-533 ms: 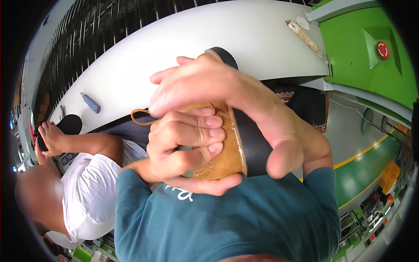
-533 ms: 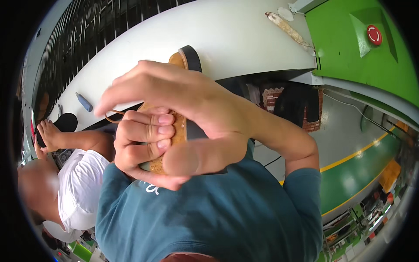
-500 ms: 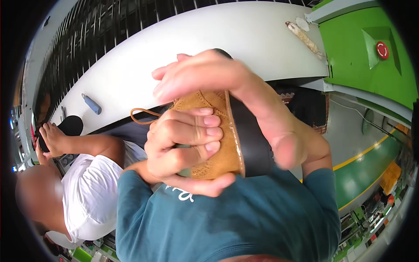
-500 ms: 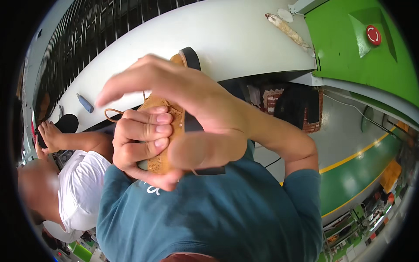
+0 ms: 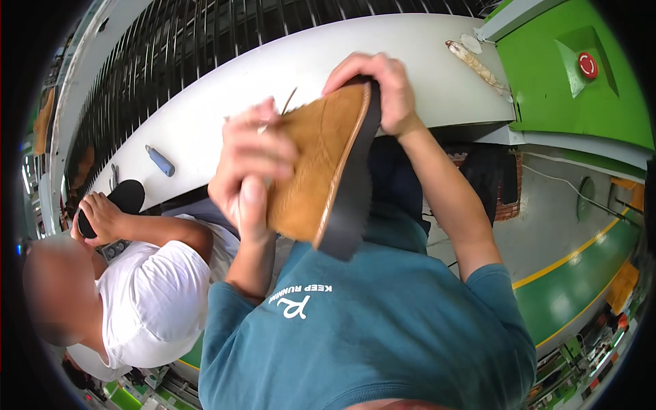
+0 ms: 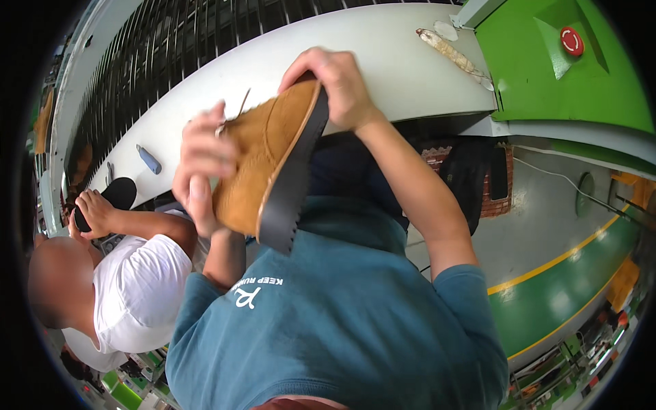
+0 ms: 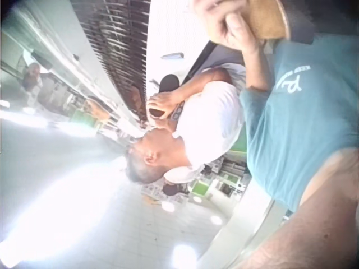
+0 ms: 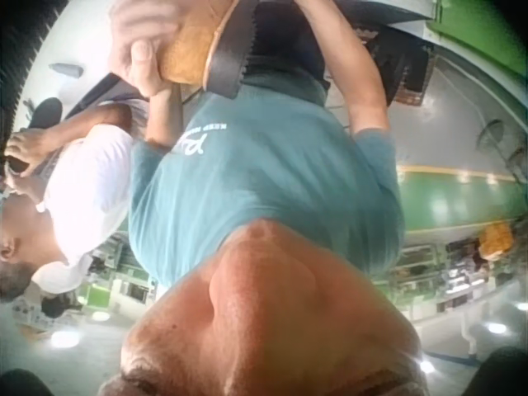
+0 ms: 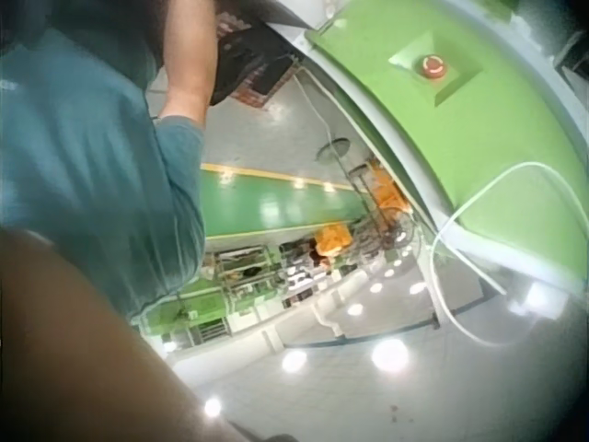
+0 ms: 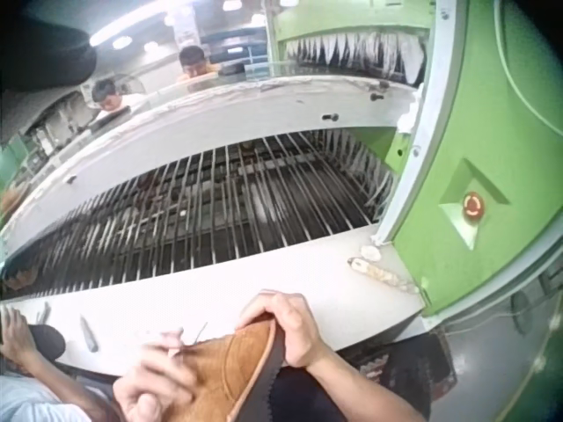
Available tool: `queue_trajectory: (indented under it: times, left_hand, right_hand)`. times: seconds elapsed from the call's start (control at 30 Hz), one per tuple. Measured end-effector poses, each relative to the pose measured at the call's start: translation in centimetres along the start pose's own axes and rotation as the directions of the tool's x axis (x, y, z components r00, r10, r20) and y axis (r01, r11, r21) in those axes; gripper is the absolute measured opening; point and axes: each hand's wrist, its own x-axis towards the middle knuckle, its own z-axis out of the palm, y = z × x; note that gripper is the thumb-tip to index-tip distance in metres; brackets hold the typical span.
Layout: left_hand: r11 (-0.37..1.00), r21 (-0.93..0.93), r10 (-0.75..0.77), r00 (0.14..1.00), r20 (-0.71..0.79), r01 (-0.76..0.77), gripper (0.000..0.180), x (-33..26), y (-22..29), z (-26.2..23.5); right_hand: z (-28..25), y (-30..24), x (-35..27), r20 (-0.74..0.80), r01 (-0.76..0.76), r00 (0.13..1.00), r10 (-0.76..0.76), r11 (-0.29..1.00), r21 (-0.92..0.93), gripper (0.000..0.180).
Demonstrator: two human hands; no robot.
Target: The person assembles a pair of tan suede shoes by hand in a factory setting. They pick up the shoe uppers and soles, align them, and press the components together to form the finished footwear. The person handles the shoes one at a time, inspecting the seams and ensuring the parts are properly joined before placing them on the conveyor belt.
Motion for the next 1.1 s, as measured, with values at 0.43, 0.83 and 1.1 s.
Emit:
queue_trajectory:
  times: [0.43,0.83,1.1]
  left_hand:
    - [0.650,0.751,-0.308,0.864,0.398,-0.115,0.125,3.9,-3.4,3.4]
    - [0.738,0.674,-0.369,0.840,0.398,0.005,0.089,4.3,-6.1,1.9]
    - [0.733,0.591,-0.282,0.640,0.715,-0.337,0.089,9.2,-5.9,2.2]
  right_hand:
    - [-0.8,-1.3,-1.5,-0.149,0.254,0.848,-0.508,0.636,-0.729,0.047]
    - [1.2,-1.0,0.5,-0.272,-0.058,0.930,-0.247,0.631,-0.773,0.026]
    - [-1.9,-1.5,-4.4,-0.496,-0.210,0.868,-0.011,0.898,-0.387,0.035]
